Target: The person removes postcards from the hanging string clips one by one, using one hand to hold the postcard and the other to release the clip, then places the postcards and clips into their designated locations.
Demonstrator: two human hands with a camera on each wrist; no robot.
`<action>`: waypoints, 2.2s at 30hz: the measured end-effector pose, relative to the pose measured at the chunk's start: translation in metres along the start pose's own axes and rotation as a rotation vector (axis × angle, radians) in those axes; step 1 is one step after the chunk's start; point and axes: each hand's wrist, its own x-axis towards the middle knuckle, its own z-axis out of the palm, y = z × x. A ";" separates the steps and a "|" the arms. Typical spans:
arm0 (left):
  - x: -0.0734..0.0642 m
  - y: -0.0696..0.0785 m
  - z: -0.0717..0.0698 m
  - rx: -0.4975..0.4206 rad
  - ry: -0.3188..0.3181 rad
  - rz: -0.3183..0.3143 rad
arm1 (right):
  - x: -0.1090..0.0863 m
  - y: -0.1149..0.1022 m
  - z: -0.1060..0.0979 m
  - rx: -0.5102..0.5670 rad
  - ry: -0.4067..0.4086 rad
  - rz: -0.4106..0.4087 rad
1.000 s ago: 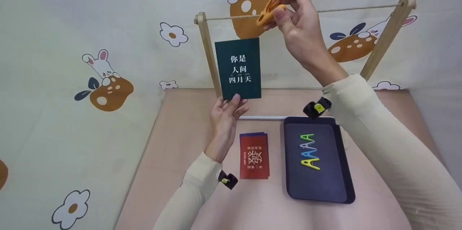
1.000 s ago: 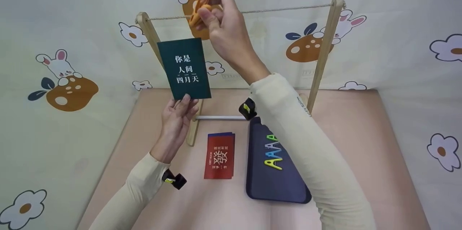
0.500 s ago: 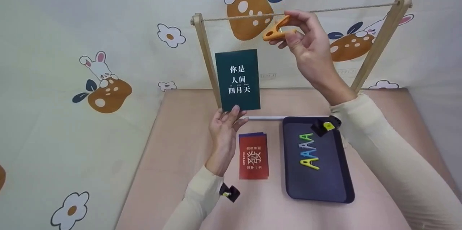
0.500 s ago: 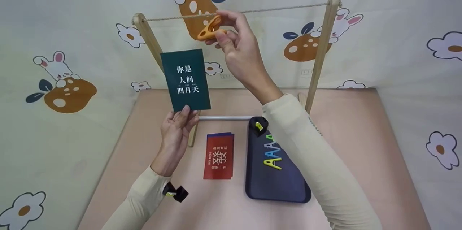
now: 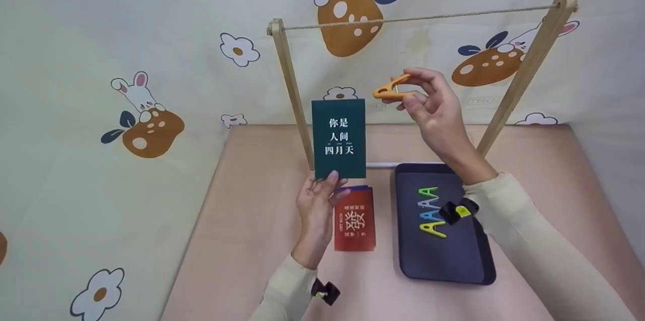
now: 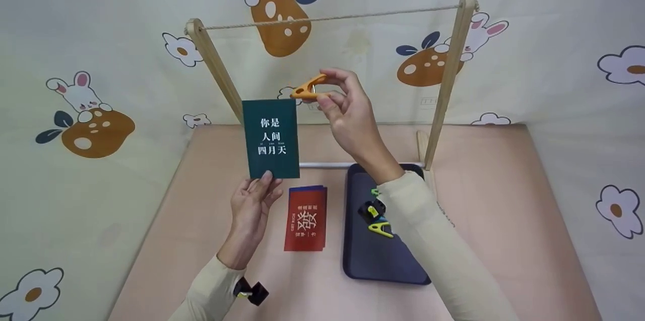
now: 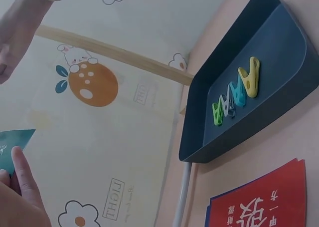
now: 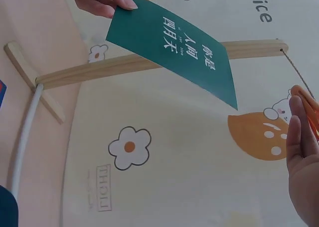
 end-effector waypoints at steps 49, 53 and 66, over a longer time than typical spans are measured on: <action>-0.022 -0.122 -0.082 0.251 0.229 -0.315 | -0.215 0.141 -0.040 -0.594 0.049 0.557; -0.021 -0.128 -0.085 0.291 0.247 -0.351 | -0.227 0.142 -0.045 -0.706 0.030 0.584; -0.019 -0.135 -0.083 0.357 0.308 -0.296 | -0.246 0.150 -0.054 -0.869 0.012 0.540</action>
